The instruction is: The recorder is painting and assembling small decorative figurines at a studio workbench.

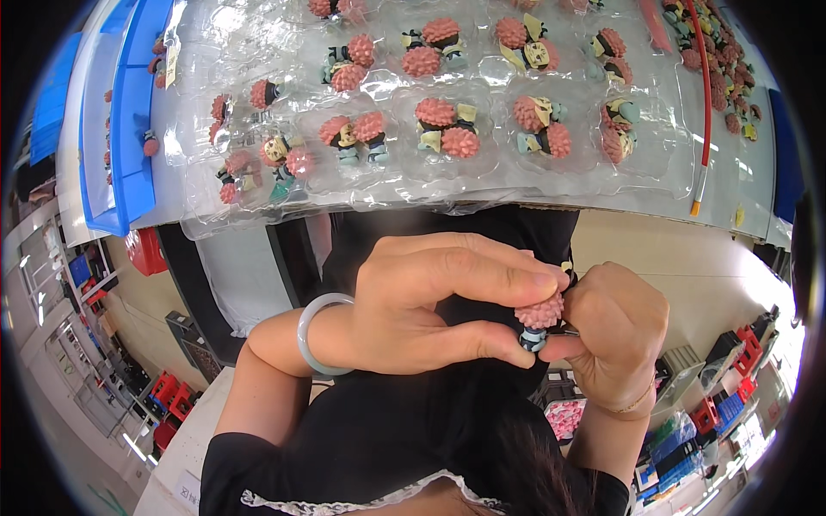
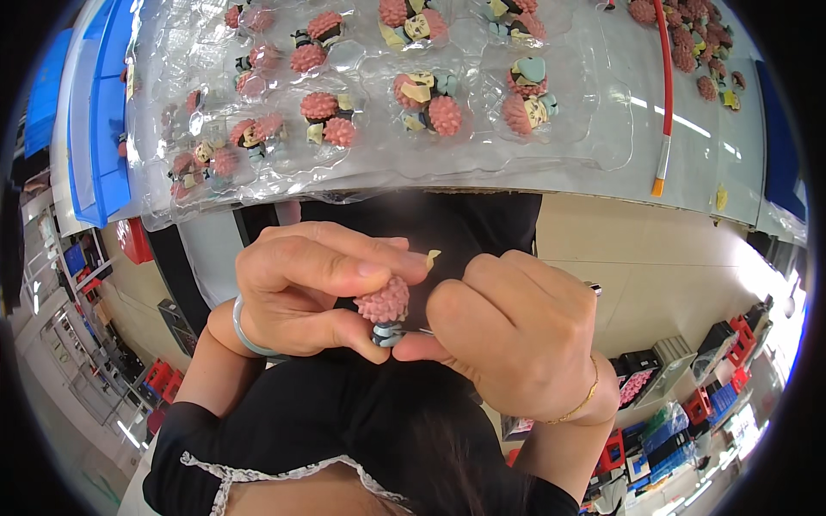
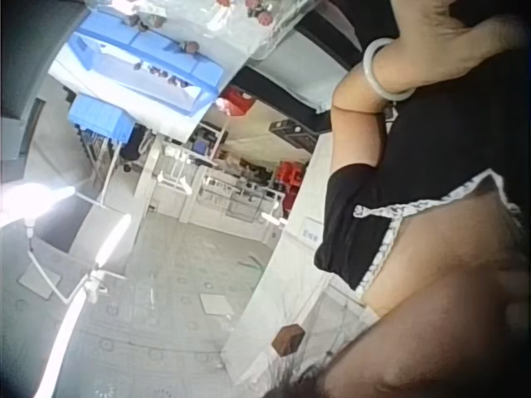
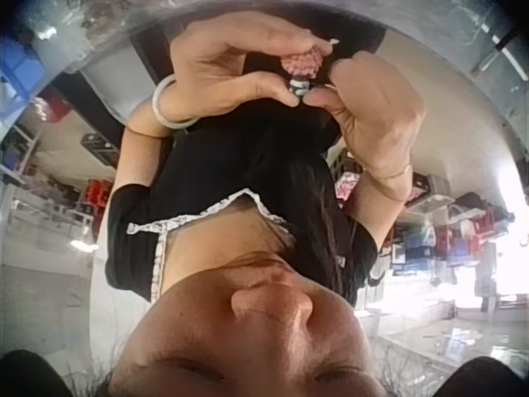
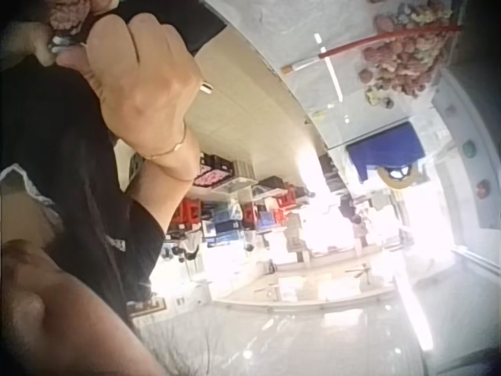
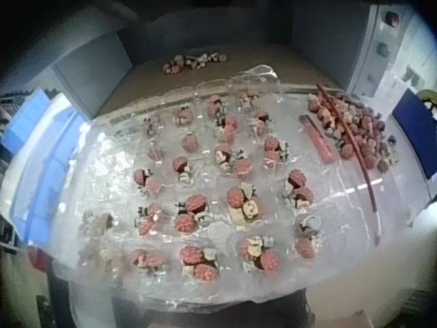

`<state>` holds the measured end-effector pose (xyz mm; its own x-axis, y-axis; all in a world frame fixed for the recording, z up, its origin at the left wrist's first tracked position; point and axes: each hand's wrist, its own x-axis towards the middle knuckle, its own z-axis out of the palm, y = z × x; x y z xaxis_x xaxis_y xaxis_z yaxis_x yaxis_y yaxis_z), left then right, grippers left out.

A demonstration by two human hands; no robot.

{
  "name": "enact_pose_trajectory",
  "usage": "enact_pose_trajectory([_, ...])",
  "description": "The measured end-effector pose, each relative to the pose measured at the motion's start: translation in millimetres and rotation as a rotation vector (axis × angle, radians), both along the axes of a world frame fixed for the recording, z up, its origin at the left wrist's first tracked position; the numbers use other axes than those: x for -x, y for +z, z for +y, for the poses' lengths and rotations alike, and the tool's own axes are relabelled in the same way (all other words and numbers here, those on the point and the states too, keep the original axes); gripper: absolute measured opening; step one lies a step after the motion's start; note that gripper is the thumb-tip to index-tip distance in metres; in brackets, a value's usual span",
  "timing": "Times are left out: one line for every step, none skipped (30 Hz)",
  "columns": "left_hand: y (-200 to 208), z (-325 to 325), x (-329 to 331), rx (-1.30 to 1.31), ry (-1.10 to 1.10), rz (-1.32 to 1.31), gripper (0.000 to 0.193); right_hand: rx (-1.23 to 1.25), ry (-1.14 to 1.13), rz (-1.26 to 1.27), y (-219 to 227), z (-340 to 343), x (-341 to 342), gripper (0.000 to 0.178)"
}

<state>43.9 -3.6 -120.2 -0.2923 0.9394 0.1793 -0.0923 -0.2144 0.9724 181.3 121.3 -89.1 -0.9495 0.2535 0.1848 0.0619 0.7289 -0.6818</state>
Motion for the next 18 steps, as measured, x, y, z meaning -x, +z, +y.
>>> enact_pose_trajectory([-0.2,-0.2,0.3,0.002,-0.005,0.001,0.045,0.010,-0.015,0.004,-0.6,-0.5,1.1,0.033])
enact_pose_trajectory([-0.6,-0.3,0.7,0.003,-0.005,0.002,0.045,0.019,-0.029,0.008,-1.1,-0.8,1.8,0.033])
enact_pose_trajectory([-0.9,-0.3,1.0,-0.001,-0.007,0.006,0.045,0.020,-0.030,0.007,-0.8,-0.7,1.8,0.033])
enact_pose_trajectory([-1.1,-0.4,1.2,-0.005,-0.009,0.010,0.046,0.015,-0.018,-0.008,-0.3,-0.3,1.8,0.033])
enact_pose_trajectory([-1.5,-0.5,1.1,-0.005,-0.010,0.009,0.046,0.009,-0.006,-0.023,0.0,0.1,1.7,0.033])
enact_pose_trajectory([-2.1,-0.4,0.7,-0.014,-0.005,0.004,0.046,0.009,-0.007,-0.023,-0.4,0.5,1.1,0.033])
enact_pose_trajectory([-2.7,-0.4,0.4,-0.023,-0.001,-0.002,0.046,0.002,0.002,-0.012,-1.1,0.9,0.6,0.033])
enact_pose_trajectory([-3.6,-0.9,-0.1,-0.023,-0.002,-0.002,0.046,-0.005,0.012,0.000,-1.4,1.2,0.2,0.033])
enact_pose_trajectory([-4.5,-2.3,-0.6,-0.012,-0.017,-0.042,0.046,-0.005,0.013,0.001,-1.3,1.2,0.5,0.033])
enact_pose_trajectory([-4.6,-3.3,-1.0,-0.002,-0.033,-0.082,0.047,-0.012,0.022,0.019,-0.9,1.1,0.9,0.032])
enact_pose_trajectory([-4.0,-3.2,-1.9,-0.002,-0.032,-0.081,0.047,-0.019,0.030,0.038,-0.6,1.1,1.3,0.032])
enact_pose_trajectory([-3.6,-2.2,-3.4,0.029,-0.058,-0.212,0.047,-0.020,0.031,0.038,-1.3,1.2,1.3,0.032])
enact_pose_trajectory([-2.8,-1.4,-5.0,0.060,-0.085,-0.343,0.047,-0.012,0.010,0.065,-2.5,1.2,1.3,0.031])
enact_pose_trajectory([-1.2,-1.2,-6.8,0.059,-0.083,-0.343,0.047,-0.005,-0.012,0.092,-3.1,1.2,1.4,0.031])
enact_pose_trajectory([1.3,-1.0,-9.0,0.122,-0.077,-0.505,0.048,-0.006,-0.010,0.093,-1.7,1.9,1.9,0.031])
enact_pose_trajectory([4.7,-1.0,-10.5,0.185,-0.071,-0.668,0.049,-0.033,-0.068,0.069,1.4,3.0,2.6,0.030])
enact_pose_trajectory([11.0,-0.1,-10.5,0.272,-0.065,-0.760,0.053,-0.060,-0.127,0.044,4.4,4.2,3.4,0.030])
enact_pose_trajectory([12.1,-0.1,-8.0,0.272,-0.066,-0.761,0.053,-0.060,-0.128,0.044,6.7,5.2,3.9,0.030])
